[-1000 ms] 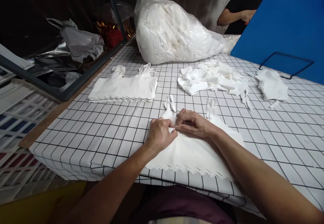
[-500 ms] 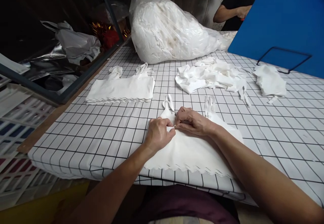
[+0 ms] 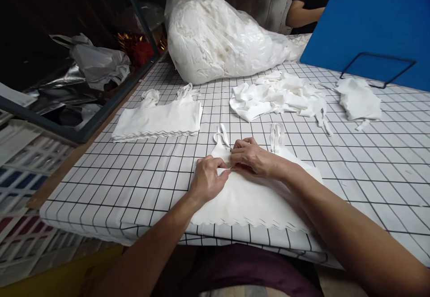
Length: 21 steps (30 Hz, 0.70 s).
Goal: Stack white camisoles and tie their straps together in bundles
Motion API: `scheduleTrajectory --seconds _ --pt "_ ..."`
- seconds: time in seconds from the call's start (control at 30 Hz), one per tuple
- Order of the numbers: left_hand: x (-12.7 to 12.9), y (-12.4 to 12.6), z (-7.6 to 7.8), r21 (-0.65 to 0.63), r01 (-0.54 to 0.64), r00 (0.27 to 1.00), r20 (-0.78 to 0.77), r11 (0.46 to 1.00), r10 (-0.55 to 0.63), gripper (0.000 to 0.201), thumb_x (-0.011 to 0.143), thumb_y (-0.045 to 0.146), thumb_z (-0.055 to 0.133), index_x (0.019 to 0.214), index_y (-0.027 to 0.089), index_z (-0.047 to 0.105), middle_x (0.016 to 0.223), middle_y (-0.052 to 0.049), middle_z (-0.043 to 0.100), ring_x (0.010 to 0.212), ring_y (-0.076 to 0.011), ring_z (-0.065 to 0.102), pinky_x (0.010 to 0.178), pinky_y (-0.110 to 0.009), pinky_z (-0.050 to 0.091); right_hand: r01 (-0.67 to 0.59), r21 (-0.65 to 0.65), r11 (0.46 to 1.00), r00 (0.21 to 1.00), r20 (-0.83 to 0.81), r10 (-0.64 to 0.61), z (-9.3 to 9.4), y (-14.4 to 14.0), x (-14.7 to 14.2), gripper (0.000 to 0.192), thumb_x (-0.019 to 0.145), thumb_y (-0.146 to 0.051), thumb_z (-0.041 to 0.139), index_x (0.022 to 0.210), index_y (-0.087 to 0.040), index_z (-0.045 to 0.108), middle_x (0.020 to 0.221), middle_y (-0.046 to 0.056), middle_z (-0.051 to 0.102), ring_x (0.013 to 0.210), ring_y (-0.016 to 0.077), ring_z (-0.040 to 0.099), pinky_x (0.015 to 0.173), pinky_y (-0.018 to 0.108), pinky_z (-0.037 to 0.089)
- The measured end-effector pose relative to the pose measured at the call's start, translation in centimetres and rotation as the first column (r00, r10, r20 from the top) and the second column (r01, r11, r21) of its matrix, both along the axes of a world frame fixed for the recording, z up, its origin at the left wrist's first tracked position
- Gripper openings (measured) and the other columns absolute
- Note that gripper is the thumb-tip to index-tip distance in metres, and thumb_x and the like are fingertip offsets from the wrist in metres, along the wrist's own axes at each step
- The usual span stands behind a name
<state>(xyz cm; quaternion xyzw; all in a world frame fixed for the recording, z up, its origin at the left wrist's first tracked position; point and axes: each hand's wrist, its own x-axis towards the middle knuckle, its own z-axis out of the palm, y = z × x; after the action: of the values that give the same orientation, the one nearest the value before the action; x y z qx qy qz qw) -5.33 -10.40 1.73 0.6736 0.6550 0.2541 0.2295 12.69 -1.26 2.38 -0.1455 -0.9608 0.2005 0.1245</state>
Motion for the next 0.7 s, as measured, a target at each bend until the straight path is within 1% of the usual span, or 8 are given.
scheduleTrajectory --seconds 0.17,0.3,0.4,0.53,0.63,0.7 --pt "-0.06 0.04 0.05 -0.009 0.006 1.0 0.016 1.0 -0.006 0.005 0.079 0.017 0.07 0.075 0.016 0.068 0.074 -0.001 0.064 0.06 -0.0117 0.051 0.065 -0.027 0.041 -0.009 0.023 1.0 0.998 -0.056 0.01 -0.24 0.01 0.06 0.018 0.097 -0.027 0.052 0.088 -0.017 0.064 0.083 0.004 0.067 0.092 0.0214 0.048 0.088 0.039 0.025" --pt "-0.17 0.19 0.12 -0.022 0.007 0.998 0.057 1.0 -0.006 0.005 0.081 0.018 0.07 0.076 0.016 0.068 0.073 -0.001 0.063 0.066 -0.0137 0.054 0.07 -0.029 0.042 -0.006 0.061 0.998 0.999 -0.032 0.008 -0.04 -0.07 0.01 0.02 0.099 -0.026 0.048 0.093 -0.018 0.066 0.085 0.005 0.067 0.092 0.022 0.048 0.09 0.041 0.024" --pt "-0.31 0.2 -0.03 -0.025 0.009 0.996 0.087 1.0 -0.007 0.009 0.082 0.02 0.07 0.075 0.016 0.067 0.073 -0.001 0.062 0.065 -0.0133 0.053 0.074 -0.03 0.043 -0.011 0.073 0.997 1.0 0.016 0.01 0.35 -0.16 -0.13 0.021 0.099 -0.022 0.047 0.09 -0.017 0.065 0.082 0.005 0.065 0.091 0.022 0.046 0.089 0.041 0.024" --pt "-0.45 0.15 -0.23 -0.009 0.008 0.995 0.101 1.0 -0.007 0.011 0.081 0.021 0.071 0.072 0.017 0.068 0.073 0.0 0.062 0.061 -0.0117 0.051 0.074 -0.03 0.044 -0.018 0.089 0.996 0.998 0.061 0.013 0.58 -0.23 -0.33 0.023 0.099 -0.018 0.045 0.084 -0.017 0.063 0.079 0.005 0.063 0.088 0.0211 0.045 0.088 0.04 0.025" --pt "-0.5 0.16 -0.29 -0.002 0.008 0.994 0.11 1.0 -0.008 0.009 0.081 0.02 0.071 0.072 0.018 0.069 0.074 0.0 0.063 0.06 -0.0114 0.052 0.075 -0.031 0.045 -0.021 0.118 0.993 0.998 0.056 0.014 0.57 -0.23 -0.32 0.025 0.099 -0.017 0.044 0.082 -0.016 0.062 0.078 0.005 0.063 0.088 0.021 0.045 0.089 0.041 0.024" --pt "-0.53 0.2 -0.3 -0.008 0.01 0.991 0.132 1.0 -0.009 0.007 0.081 0.021 0.071 0.074 0.018 0.07 0.076 0.0 0.066 0.064 -0.0128 0.056 0.076 -0.031 0.046 -0.013 0.131 0.991 0.999 0.031 0.009 0.49 -0.22 -0.24 0.026 0.099 -0.016 0.043 0.081 -0.016 0.062 0.078 0.004 0.063 0.088 0.0209 0.045 0.09 0.042 0.024"
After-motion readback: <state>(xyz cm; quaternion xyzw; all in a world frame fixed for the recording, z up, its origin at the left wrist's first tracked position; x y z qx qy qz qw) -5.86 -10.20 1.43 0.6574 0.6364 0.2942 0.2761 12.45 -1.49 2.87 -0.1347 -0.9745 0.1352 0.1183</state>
